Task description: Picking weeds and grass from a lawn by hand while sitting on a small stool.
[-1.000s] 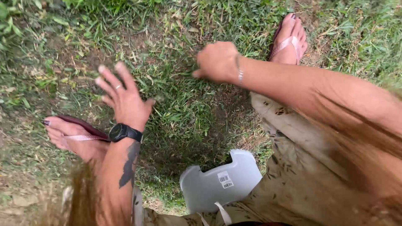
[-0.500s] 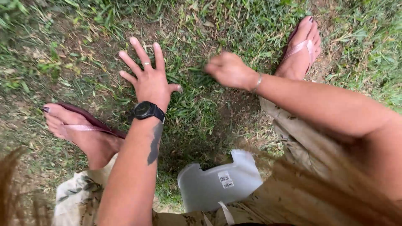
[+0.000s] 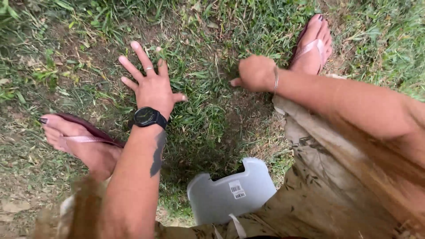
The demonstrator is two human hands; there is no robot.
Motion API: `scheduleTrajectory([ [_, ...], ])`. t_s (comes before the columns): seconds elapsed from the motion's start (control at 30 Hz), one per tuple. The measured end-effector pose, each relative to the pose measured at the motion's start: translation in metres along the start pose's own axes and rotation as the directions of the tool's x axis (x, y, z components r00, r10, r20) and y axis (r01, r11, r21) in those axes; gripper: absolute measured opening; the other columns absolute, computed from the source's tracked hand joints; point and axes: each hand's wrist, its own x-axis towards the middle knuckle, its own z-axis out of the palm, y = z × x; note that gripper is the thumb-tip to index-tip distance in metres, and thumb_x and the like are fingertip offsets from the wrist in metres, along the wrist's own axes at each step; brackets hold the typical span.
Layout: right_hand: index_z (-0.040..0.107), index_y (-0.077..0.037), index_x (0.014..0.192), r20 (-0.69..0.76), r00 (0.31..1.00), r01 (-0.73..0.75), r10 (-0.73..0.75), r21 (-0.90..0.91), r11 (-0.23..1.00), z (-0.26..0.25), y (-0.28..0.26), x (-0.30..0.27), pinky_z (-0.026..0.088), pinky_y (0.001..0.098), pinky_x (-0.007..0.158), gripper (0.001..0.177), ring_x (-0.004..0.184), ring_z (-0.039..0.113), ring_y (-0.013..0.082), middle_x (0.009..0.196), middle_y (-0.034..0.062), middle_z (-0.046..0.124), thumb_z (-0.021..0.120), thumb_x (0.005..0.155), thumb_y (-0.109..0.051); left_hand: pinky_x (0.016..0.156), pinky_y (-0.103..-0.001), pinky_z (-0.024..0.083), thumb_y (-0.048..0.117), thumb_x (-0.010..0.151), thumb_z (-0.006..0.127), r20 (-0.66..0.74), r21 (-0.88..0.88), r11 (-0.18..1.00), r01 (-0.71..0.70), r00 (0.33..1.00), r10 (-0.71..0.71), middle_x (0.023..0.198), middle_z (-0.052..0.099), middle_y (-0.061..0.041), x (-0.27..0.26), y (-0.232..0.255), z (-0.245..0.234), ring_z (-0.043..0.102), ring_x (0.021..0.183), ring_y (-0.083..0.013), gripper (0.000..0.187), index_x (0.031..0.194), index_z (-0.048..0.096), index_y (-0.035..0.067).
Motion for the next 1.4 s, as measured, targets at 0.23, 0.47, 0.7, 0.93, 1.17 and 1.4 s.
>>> scheduleTrajectory([
  [0.23,0.078,-0.015,0.147,-0.004,1.0,0.0,0.006,0.834,0.551,0.026,0.01,-0.003,0.04,0.023,0.034,0.037,0.047,0.055,0.0057,0.136,0.0135,0.085,0.053,0.12,-0.009,0.116,-0.096,0.033,0.078,0.066,0.104,0.161,-0.019,1.0,0.002,0.987,0.001,0.172,-0.039,-0.036,0.004,-0.002,-0.001,-0.016,0.152,-0.0797,0.141,0.175,0.049,0.007],
  [0.47,0.055,-0.018,0.065,-0.573,0.736,0.672,-0.359,0.556,0.49,-0.024,-0.04,-0.032,0.071,0.0279,0.07,0.057,0.051,0.05,0.008,0.057,-0.0075,0.046,0.055,0.121,-0.02,0.11,-0.094,0.042,0.082,0.061,0.103,-0.153,0.104,0.992,-0.069,0.985,0.085,0.179,-0.029,-0.037,-0.003,0.001,-0.005,-0.006,0.157,-0.0764,0.14,0.173,0.061,0.009],
  [0.7,0.069,-0.013,0.14,-0.174,0.92,0.314,-0.351,-0.205,0.927,-0.05,-0.015,-0.022,0.069,0.0338,0.061,0.052,0.081,0.078,0.0188,0.094,0.0024,0.071,0.061,0.116,-0.059,0.112,-0.093,0.041,0.087,0.057,0.101,0.033,0.111,0.993,-0.034,0.999,0.031,0.176,-0.031,-0.037,0.0,-0.002,0.008,-0.007,0.153,-0.0792,0.15,0.178,0.052,0.013],
  [0.93,0.077,-0.015,0.094,-0.033,0.941,0.306,-0.338,-0.35,0.885,-0.021,-0.02,-0.009,0.053,0.0239,0.052,0.047,0.063,0.058,0.0077,0.073,0.0004,0.061,0.048,0.128,-0.027,0.115,-0.093,0.038,0.082,0.061,0.101,0.04,0.109,0.994,0.007,0.999,-0.012,0.175,-0.034,-0.036,0.003,0.0,0.016,-0.011,0.153,-0.0779,0.143,0.176,0.053,0.014],
  [1.17,0.08,-0.024,0.094,-0.186,0.938,0.334,-0.293,0.26,0.906,0.022,-0.064,-0.02,0.068,0.0278,0.051,0.045,0.068,0.08,0.0152,0.078,-0.0087,0.072,0.047,0.123,-0.031,0.116,-0.096,0.032,0.073,0.067,0.103,0.118,0.043,0.999,0.019,0.993,-0.024,0.173,-0.037,-0.035,0.002,0.004,0.003,-0.017,0.152,-0.0774,0.141,0.179,0.046,0.011],
  [1.4,0.088,-0.009,0.111,-0.274,0.738,0.633,-0.616,-0.033,0.773,0.008,-0.047,-0.078,0.074,0.0515,0.089,0.032,0.093,0.088,0.0294,0.094,0.0124,0.086,0.06,0.12,-0.022,0.128,-0.092,0.017,0.052,0.076,0.106,0.267,-0.049,0.997,0.059,0.963,-0.043,0.177,-0.035,-0.033,0.001,0.012,-0.026,-0.017,0.155,-0.0783,0.153,0.192,0.014,0.012],
])
